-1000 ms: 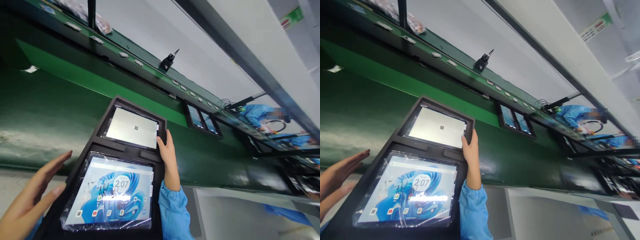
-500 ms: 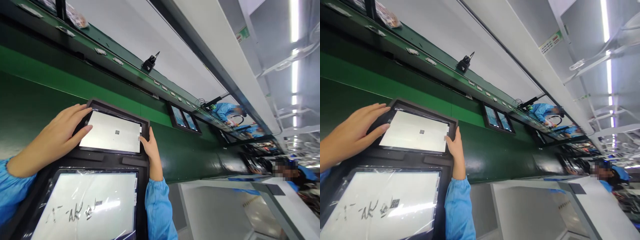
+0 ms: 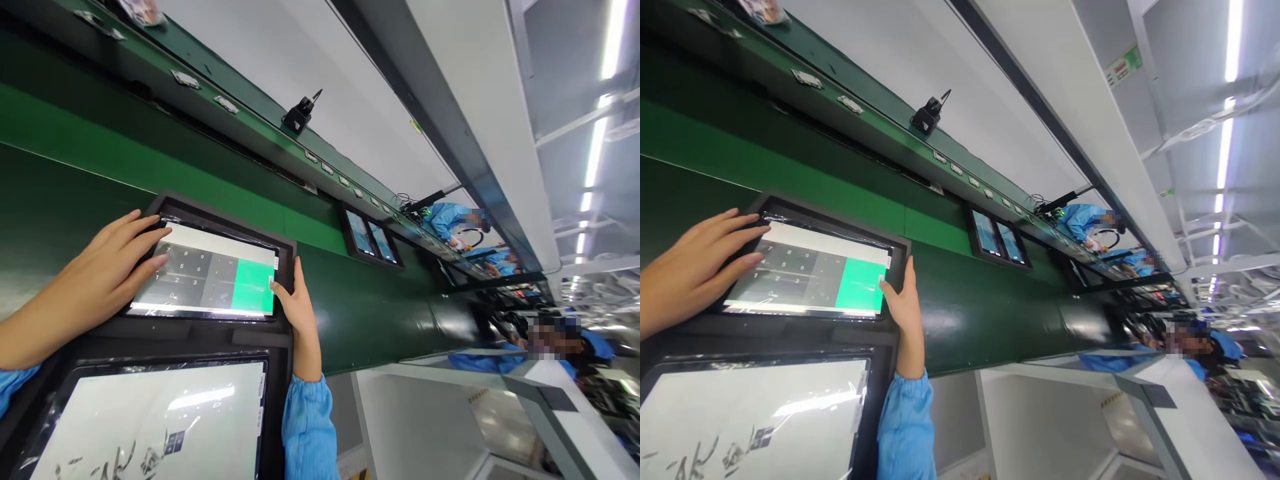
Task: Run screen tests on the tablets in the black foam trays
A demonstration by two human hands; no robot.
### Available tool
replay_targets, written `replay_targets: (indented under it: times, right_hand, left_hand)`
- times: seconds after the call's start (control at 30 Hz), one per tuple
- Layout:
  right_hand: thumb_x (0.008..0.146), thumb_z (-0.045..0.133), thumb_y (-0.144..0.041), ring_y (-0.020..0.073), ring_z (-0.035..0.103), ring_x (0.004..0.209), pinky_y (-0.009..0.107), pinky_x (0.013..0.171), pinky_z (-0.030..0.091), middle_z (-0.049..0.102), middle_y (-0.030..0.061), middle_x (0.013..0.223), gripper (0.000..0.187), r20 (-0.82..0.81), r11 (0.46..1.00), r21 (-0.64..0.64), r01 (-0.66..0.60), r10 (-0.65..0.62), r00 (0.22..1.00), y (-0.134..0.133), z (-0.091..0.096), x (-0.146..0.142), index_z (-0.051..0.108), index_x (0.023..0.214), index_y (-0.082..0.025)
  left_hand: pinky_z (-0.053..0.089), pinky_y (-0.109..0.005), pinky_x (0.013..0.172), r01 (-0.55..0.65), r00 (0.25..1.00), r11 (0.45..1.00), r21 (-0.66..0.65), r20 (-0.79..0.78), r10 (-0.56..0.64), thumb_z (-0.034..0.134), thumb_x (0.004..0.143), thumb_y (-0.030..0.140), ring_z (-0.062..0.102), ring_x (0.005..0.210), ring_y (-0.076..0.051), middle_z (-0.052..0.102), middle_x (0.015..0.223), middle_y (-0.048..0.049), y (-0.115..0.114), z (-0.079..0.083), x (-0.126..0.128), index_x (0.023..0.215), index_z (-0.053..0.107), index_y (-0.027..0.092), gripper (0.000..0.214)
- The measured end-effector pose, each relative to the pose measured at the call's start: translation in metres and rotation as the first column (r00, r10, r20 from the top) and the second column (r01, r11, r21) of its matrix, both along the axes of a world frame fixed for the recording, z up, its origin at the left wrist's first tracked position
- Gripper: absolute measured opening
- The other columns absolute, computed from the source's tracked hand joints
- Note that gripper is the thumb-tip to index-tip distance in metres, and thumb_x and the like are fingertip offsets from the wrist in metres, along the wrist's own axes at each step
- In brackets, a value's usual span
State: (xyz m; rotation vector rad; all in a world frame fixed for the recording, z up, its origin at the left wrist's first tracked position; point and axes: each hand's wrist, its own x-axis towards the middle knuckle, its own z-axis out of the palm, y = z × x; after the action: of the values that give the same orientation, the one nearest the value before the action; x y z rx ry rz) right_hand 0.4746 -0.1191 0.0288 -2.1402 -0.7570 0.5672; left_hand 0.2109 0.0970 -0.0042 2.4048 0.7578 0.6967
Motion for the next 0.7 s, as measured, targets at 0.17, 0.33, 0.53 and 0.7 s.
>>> replay_targets:
  times: [0.17,0.33,0.53,0.7]
  right_hand:
    - [0.077,0.073,-0.043,0.0259,0.021,0.156,0.046,0.125,0.023,0.018,0.0058,0.168,0.104,0.009,1.000,-0.009,-0.012,0.012,1.000,0.000,0.000,-0.001,0.017,0.162,-0.023]
    - [0.071,0.078,-0.038,0.0251,0.020,0.156,0.045,0.125,0.021,0.015,0.0042,0.169,0.114,-0.069,0.997,0.012,-0.076,0.077,0.995,-0.006,-0.001,0.005,0.011,0.162,-0.023]
    - [0.076,0.075,-0.042,0.0251,0.019,0.156,0.047,0.126,0.019,0.017,0.0063,0.168,0.107,-0.022,0.999,0.021,-0.051,0.051,0.998,-0.002,-0.004,0.006,0.015,0.162,-0.022]
    - [0.071,0.077,-0.039,0.0235,0.019,0.156,0.045,0.126,0.017,0.016,0.0063,0.169,0.112,-0.051,0.997,0.057,-0.059,0.062,0.997,-0.002,-0.006,0.007,0.014,0.162,-0.021]
  left_hand:
    - [0.021,-0.046,0.126,0.011,0.999,1.000,0.022,-0.031,-0.010,0.024,0.095,0.056,0.025,0.150,-0.031,0.042,0.152,-0.0030,0.000,-0.001,-0.001,0.140,0.048,0.016,0.065]
    - [0.019,-0.047,0.127,0.015,0.999,0.999,0.047,-0.035,-0.013,0.021,0.097,0.052,0.022,0.151,-0.028,0.040,0.152,-0.0034,0.000,0.001,-0.002,0.141,0.046,0.017,0.062]
    - [0.022,-0.050,0.126,0.032,0.999,0.998,0.048,-0.021,-0.031,0.023,0.097,0.050,0.024,0.151,-0.029,0.039,0.154,0.0020,-0.004,0.008,-0.003,0.139,0.049,0.025,0.056]
    - [0.025,-0.053,0.125,0.066,0.997,0.991,0.119,-0.042,-0.061,0.024,0.098,0.047,0.025,0.150,-0.032,0.040,0.154,-0.0032,-0.003,0.010,-0.004,0.133,0.058,0.022,0.055]
